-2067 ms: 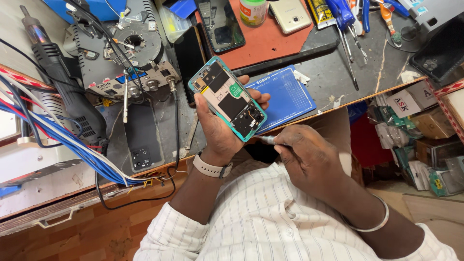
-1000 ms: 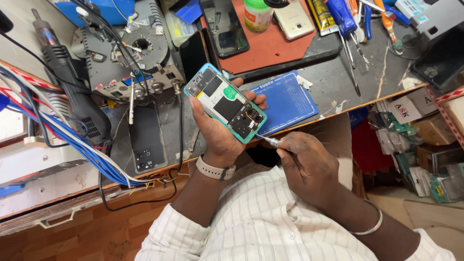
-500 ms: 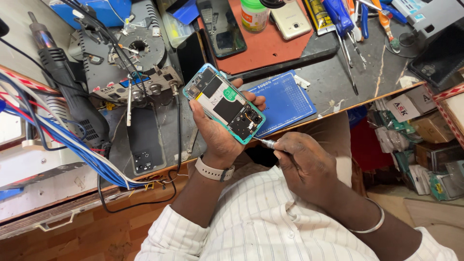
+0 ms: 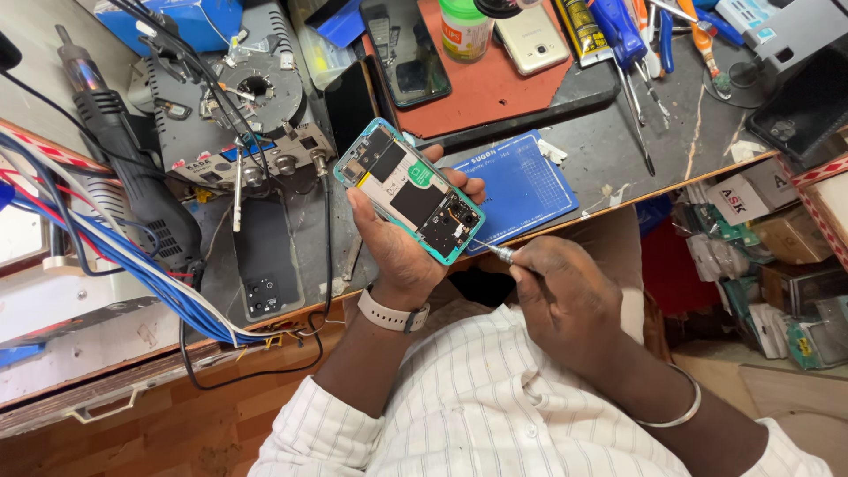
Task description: The person uses a screwdriver to remove screws from the back of a smartphone, then detaches the back cover and removes internal components including a black metal plate and a small circuit board. The removed parts are placed on the workbench.
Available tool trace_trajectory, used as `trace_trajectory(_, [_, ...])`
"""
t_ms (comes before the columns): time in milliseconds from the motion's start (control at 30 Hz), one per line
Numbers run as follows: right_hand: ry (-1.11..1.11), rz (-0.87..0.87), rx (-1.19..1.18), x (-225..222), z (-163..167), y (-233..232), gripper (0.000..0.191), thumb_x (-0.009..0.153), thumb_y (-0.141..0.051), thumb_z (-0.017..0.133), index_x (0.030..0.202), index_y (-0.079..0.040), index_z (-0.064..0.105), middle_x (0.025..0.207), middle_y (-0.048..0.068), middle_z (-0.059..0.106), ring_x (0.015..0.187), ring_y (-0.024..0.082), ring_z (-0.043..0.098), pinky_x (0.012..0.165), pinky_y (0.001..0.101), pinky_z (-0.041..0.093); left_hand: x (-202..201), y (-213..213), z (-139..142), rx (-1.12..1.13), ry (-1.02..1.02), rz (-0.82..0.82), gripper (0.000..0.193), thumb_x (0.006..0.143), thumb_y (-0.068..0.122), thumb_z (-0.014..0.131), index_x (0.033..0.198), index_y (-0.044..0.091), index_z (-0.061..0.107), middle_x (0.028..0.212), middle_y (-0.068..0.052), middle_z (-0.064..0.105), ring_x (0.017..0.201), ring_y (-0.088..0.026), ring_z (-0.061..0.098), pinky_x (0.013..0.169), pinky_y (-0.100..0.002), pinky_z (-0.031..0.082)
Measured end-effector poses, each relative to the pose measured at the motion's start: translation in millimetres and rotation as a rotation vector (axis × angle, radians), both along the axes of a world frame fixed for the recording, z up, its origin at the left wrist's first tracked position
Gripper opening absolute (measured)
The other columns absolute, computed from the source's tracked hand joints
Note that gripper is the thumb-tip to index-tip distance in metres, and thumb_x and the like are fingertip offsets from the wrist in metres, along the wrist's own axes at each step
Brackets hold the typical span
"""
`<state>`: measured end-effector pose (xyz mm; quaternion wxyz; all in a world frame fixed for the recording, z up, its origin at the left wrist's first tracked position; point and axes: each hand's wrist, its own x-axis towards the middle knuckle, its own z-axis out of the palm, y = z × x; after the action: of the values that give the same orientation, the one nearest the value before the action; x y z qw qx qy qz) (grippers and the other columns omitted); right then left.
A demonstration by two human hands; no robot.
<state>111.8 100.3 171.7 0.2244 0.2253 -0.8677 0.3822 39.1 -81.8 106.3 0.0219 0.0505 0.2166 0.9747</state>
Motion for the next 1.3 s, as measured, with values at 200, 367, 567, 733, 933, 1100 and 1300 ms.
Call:
trace_trajectory(200, [-0.013, 0.055, -0.038, 3, -5, -9, 0.013, 0.096, -0.007, 0.072, 0.106, -0.003, 0.065, 0.104, 0.012, 0.07, 0.091, 0.024, 0.072, 0.079, 0.0323, 0.059, -4, -6, -1, 0.04, -0.014, -0.011, 0.111, 0.08, 0.087, 0.055, 0.143, -0.005, 0.048, 0.11, -0.021, 0.068, 0.108, -0.04, 0.07, 0.103, -0.055, 0.057])
trace_trajectory(367, [-0.325, 0.041, -0.161, -1, -12, -8, 0.014, 0.094, -0.01, 0.071, 0.103, 0.0, 0.068, 0.1, 0.01, 0.072, 0.074, 0.011, 0.072, 0.063, 0.025, 0.059, -1, -13, -1, 0.068, -0.013, -0.015, 0.111, 0.083, 0.088, 0.055, 0.143, -0.006, 0.049, 0.11, -0.022, 0.068, 0.107, -0.041, 0.069, 0.103, -0.056, 0.056])
trace_trajectory(567, [-0.689, 0.101, -0.376, -13, -20, 2, 0.017, 0.095, -0.01, 0.07, 0.106, 0.002, 0.07, 0.096, 0.008, 0.071, 0.075, 0.007, 0.069, 0.062, 0.0243, 0.059, -2, -10, -3, 0.04, 0.028, -0.062, 0.113, 0.082, 0.087, 0.057, 0.145, -0.006, 0.048, 0.112, -0.023, 0.067, 0.11, -0.041, 0.069, 0.105, -0.056, 0.056])
trace_trajectory(733, [-0.497, 0.122, -0.284, -6, -17, -1, 0.016, 0.096, -0.009, 0.069, 0.106, 0.003, 0.069, 0.102, 0.008, 0.071, 0.078, 0.007, 0.07, 0.063, 0.0216, 0.058, -2, -10, -4, 0.028, 0.031, -0.046, 0.112, 0.083, 0.086, 0.057, 0.146, -0.006, 0.048, 0.113, -0.023, 0.068, 0.11, -0.041, 0.069, 0.105, -0.056, 0.056])
trace_trajectory(933, [-0.389, 0.062, -0.206, -7, -7, -8, 0.014, 0.095, -0.009, 0.071, 0.105, 0.001, 0.07, 0.099, 0.009, 0.072, 0.074, 0.008, 0.07, 0.062, 0.0213, 0.056, -5, -15, -7, 0.043, 0.02, -0.043, 0.111, 0.084, 0.085, 0.057, 0.146, -0.006, 0.047, 0.114, -0.022, 0.067, 0.111, -0.04, 0.068, 0.106, -0.056, 0.056])
trace_trajectory(1100, [-0.293, -0.034, -0.161, -11, 0, -11, 0.011, 0.094, -0.008, 0.073, 0.102, 0.0, 0.072, 0.099, 0.01, 0.072, 0.075, 0.011, 0.069, 0.061, 0.0231, 0.055, -7, -17, -5, 0.076, 0.055, -0.05, 0.11, 0.084, 0.085, 0.058, 0.146, -0.006, 0.048, 0.114, -0.022, 0.067, 0.112, -0.04, 0.068, 0.108, -0.056, 0.055])
trace_trajectory(1300, [-0.114, -0.018, -0.106, -12, 10, -9, 0.01, 0.097, -0.007, 0.072, 0.105, 0.0, 0.07, 0.103, 0.012, 0.072, 0.092, 0.019, 0.073, 0.077, 0.0274, 0.057, -4, -16, 1, 0.081, 0.032, -0.053, 0.109, 0.084, 0.085, 0.057, 0.145, -0.005, 0.048, 0.113, -0.021, 0.067, 0.111, -0.041, 0.068, 0.106, -0.056, 0.055])
